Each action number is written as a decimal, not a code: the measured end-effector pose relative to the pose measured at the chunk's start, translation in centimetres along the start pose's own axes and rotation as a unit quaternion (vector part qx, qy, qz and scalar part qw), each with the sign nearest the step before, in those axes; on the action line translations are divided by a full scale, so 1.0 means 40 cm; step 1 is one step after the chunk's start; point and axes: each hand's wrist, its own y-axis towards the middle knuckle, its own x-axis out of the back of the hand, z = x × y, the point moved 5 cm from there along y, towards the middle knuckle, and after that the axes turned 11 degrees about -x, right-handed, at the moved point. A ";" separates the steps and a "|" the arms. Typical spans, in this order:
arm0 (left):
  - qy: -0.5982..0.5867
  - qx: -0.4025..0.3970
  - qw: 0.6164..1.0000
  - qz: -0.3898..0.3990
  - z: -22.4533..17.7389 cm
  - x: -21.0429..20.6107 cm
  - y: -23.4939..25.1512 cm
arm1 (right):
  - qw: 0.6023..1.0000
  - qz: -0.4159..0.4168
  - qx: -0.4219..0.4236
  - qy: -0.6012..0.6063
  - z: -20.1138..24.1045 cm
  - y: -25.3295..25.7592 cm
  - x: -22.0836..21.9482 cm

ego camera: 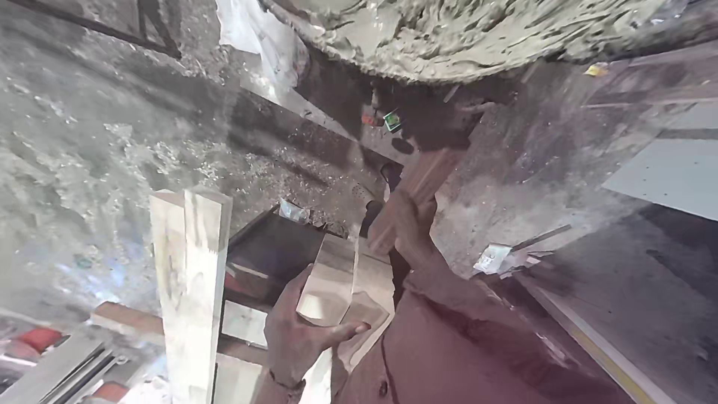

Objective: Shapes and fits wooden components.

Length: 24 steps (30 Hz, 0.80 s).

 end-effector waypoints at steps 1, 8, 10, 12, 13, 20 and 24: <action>-0.002 0.003 1.000 -0.010 0.001 -0.010 0.013 | 0.999 0.034 -0.013 -0.022 0.006 -0.006 -0.017; 0.003 0.003 1.000 -0.016 0.002 -0.009 0.002 | 0.998 0.027 0.042 0.037 0.196 0.009 0.002; -0.006 0.007 1.000 -0.017 0.001 -0.007 0.003 | 0.984 0.080 0.148 0.056 0.082 -0.033 0.011; -0.004 0.015 1.000 -0.022 -0.002 -0.011 0.011 | 0.996 0.083 0.046 -0.004 0.078 -0.095 -0.008; 0.006 0.019 1.000 -0.017 -0.005 -0.004 0.003 | 0.997 0.068 0.002 -0.029 0.100 -0.118 -0.010; -0.005 0.020 0.999 -0.028 -0.005 -0.004 -0.003 | 0.992 0.074 0.101 0.007 0.093 -0.138 0.000; 0.005 0.018 1.000 -0.021 -0.012 -0.006 0.005 | 0.977 0.135 -0.005 -0.165 0.129 -0.119 -0.003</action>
